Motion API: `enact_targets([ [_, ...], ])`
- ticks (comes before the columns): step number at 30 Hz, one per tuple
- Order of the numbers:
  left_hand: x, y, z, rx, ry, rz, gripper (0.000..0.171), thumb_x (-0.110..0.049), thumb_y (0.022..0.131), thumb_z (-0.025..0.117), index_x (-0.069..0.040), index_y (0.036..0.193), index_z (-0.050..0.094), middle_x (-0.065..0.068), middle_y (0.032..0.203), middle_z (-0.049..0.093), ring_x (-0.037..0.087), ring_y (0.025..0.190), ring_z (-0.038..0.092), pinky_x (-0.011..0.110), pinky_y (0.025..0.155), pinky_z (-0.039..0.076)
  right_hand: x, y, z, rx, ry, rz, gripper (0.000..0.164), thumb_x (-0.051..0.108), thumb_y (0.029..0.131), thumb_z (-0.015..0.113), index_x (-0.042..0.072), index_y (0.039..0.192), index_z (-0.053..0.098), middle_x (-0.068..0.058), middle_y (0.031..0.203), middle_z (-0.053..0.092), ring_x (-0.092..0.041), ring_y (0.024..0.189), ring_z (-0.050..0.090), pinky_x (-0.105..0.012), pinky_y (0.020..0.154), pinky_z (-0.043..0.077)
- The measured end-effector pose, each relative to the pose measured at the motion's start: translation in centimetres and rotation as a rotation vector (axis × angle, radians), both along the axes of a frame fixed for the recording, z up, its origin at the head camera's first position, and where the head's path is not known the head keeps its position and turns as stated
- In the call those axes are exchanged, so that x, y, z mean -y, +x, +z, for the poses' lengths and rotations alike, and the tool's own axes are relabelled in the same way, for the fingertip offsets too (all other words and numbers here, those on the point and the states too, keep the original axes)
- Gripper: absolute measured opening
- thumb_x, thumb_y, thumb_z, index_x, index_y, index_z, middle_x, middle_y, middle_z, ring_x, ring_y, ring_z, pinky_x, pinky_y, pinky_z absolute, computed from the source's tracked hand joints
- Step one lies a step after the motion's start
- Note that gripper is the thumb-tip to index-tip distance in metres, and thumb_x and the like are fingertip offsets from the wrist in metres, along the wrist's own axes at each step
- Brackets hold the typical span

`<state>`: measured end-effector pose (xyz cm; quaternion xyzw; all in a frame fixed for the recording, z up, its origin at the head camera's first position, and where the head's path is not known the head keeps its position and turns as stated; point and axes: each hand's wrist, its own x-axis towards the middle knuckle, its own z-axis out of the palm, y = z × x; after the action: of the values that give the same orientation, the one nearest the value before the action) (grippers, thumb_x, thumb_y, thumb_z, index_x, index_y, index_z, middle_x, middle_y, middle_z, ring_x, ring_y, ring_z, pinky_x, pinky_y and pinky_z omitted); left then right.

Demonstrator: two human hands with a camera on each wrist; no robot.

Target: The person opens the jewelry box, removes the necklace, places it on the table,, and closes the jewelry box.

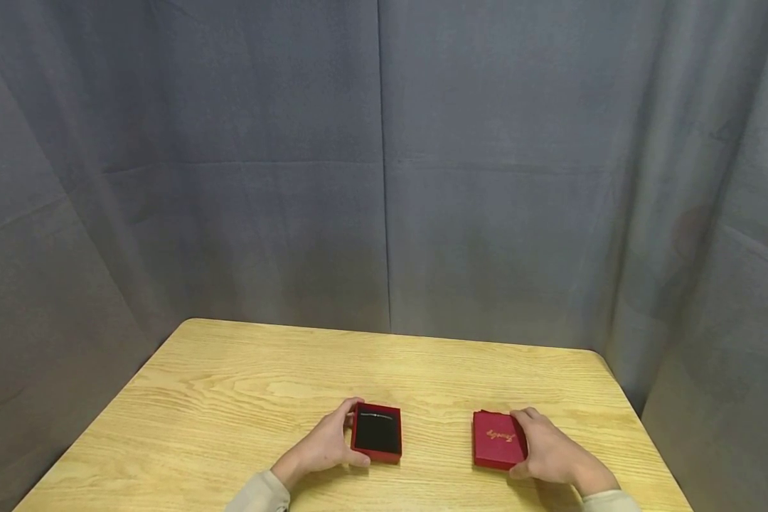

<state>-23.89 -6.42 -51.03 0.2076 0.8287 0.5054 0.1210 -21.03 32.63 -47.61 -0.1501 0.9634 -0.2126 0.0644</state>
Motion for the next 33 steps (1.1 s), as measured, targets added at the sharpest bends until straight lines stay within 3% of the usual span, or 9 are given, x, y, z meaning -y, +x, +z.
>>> enact_targets([
  [10,0.11,-0.01,-0.25,0.019,-0.011,-0.021,0.099,-0.017,0.064,0.089,-0.004,0.144,0.030,-0.003,0.113,0.052,0.015,0.099,0.050,0.041,0.091,0.040,-0.46,0.02,-0.45,-0.031,0.014,0.046,0.092,0.029,0.053,0.089,-0.011,0.125,0.048,-0.011,0.115,0.052,-0.026,0.101,0.051,-0.045,0.085,0.045],
  [23,0.14,-0.09,-0.32,-0.002,-0.041,-0.029,0.098,-0.018,0.063,0.090,-0.006,0.142,0.032,-0.004,0.116,0.051,0.016,0.101,0.048,0.042,0.092,0.039,-0.55,-0.32,-0.65,-0.010,0.047,0.026,0.093,0.026,0.050,0.089,-0.009,0.126,0.048,-0.011,0.116,0.052,-0.026,0.101,0.050,-0.046,0.085,0.045],
  [33,0.02,0.29,-0.19,-0.055,-0.127,-0.015,0.098,-0.026,0.064,0.089,-0.007,0.141,0.032,0.004,0.131,0.043,0.032,0.125,0.032,0.056,0.101,0.028,-0.67,-0.34,-0.91,-0.016,0.061,0.025,0.094,0.022,0.048,0.090,-0.009,0.125,0.048,-0.012,0.115,0.052,-0.028,0.101,0.050,-0.047,0.084,0.045],
])
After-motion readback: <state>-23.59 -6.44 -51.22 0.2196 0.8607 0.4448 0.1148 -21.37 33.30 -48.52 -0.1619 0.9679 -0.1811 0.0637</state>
